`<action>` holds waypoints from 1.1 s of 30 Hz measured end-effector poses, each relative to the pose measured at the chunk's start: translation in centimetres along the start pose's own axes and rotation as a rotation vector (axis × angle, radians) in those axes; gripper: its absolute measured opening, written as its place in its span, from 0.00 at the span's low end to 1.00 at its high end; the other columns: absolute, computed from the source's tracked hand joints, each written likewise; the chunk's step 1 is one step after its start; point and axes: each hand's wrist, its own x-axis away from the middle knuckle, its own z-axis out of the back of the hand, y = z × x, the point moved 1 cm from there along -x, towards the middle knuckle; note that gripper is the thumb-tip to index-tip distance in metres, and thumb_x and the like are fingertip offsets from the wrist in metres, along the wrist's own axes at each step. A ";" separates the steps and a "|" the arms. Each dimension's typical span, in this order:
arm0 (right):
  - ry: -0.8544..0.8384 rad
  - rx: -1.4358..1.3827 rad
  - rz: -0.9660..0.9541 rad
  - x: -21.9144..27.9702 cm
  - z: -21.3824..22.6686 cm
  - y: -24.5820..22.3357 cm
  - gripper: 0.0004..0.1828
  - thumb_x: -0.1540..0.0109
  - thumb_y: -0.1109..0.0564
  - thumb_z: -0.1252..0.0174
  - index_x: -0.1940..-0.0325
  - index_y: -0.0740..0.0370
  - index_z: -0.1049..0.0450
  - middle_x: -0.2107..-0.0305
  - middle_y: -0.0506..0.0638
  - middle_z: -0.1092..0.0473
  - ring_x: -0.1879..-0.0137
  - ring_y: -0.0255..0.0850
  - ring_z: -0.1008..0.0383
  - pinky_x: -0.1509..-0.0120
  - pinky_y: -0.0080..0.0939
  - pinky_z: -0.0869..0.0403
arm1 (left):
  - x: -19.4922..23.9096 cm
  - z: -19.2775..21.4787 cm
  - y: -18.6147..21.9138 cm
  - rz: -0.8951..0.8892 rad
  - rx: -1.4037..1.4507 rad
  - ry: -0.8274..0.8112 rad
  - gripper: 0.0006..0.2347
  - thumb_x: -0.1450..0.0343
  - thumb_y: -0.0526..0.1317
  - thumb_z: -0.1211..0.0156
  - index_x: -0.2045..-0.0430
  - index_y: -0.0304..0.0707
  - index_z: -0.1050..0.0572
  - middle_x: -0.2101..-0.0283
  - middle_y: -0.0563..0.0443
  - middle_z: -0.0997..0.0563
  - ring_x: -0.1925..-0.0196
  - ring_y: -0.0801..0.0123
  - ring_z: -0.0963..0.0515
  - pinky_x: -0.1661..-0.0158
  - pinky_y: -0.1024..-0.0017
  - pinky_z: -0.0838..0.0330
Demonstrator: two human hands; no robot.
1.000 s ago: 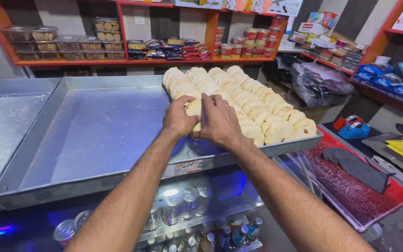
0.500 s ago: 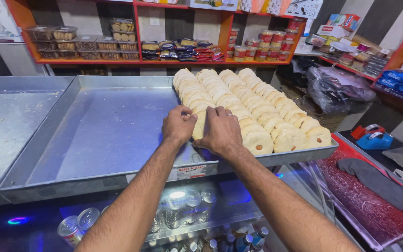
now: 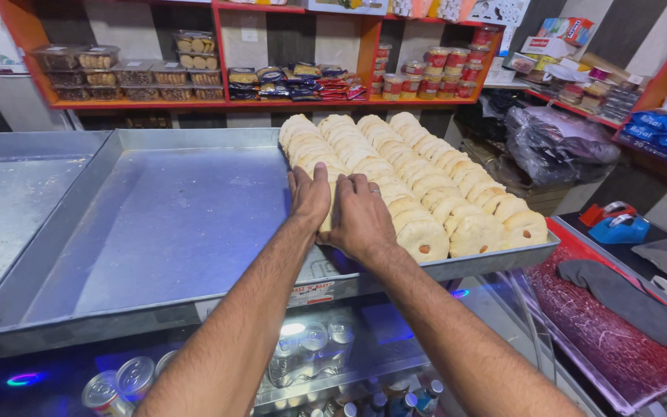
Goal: The person picks up a pastry from one tray, checks it, and places it into a row on another tray.
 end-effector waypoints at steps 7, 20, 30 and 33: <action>-0.023 -0.005 0.023 -0.1 -0.9 0.8 0.62 0.56 0.43 0.23 0.27 0.72 0.45 0.36 0.65 0.43 0.30 0.67 0.38 0.25 0.57 0.33 | 2.9 0.3 2.2 0.093 0.281 0.011 0.38 0.25 0.64 0.75 0.25 0.31 0.54 0.20 0.38 0.60 0.18 0.50 0.62 0.22 0.59 0.68; -0.008 0.072 0.089 0.1 -0.6 0.7 0.57 0.54 0.51 0.26 0.30 0.80 0.44 0.39 0.73 0.40 0.34 0.71 0.34 0.29 0.59 0.30 | -0.6 -0.8 -1.4 0.101 0.122 0.032 0.40 0.27 0.67 0.65 0.25 0.34 0.54 0.21 0.37 0.58 0.19 0.52 0.60 0.23 0.58 0.63; 0.014 0.048 0.111 0.6 0.3 0.0 0.54 0.51 0.52 0.29 0.29 0.81 0.44 0.39 0.74 0.39 0.33 0.71 0.34 0.28 0.58 0.31 | -2.1 -0.5 -2.8 0.093 0.122 0.104 0.36 0.28 0.63 0.53 0.27 0.42 0.45 0.27 0.38 0.39 0.23 0.51 0.43 0.27 0.54 0.47; -0.005 0.060 0.118 0.3 0.3 0.3 0.59 0.53 0.48 0.25 0.29 0.82 0.45 0.38 0.75 0.40 0.33 0.72 0.35 0.27 0.60 0.32 | -1.5 0.1 -2.8 0.098 0.108 0.131 0.33 0.29 0.62 0.51 0.31 0.44 0.38 0.31 0.38 0.33 0.26 0.50 0.37 0.30 0.54 0.40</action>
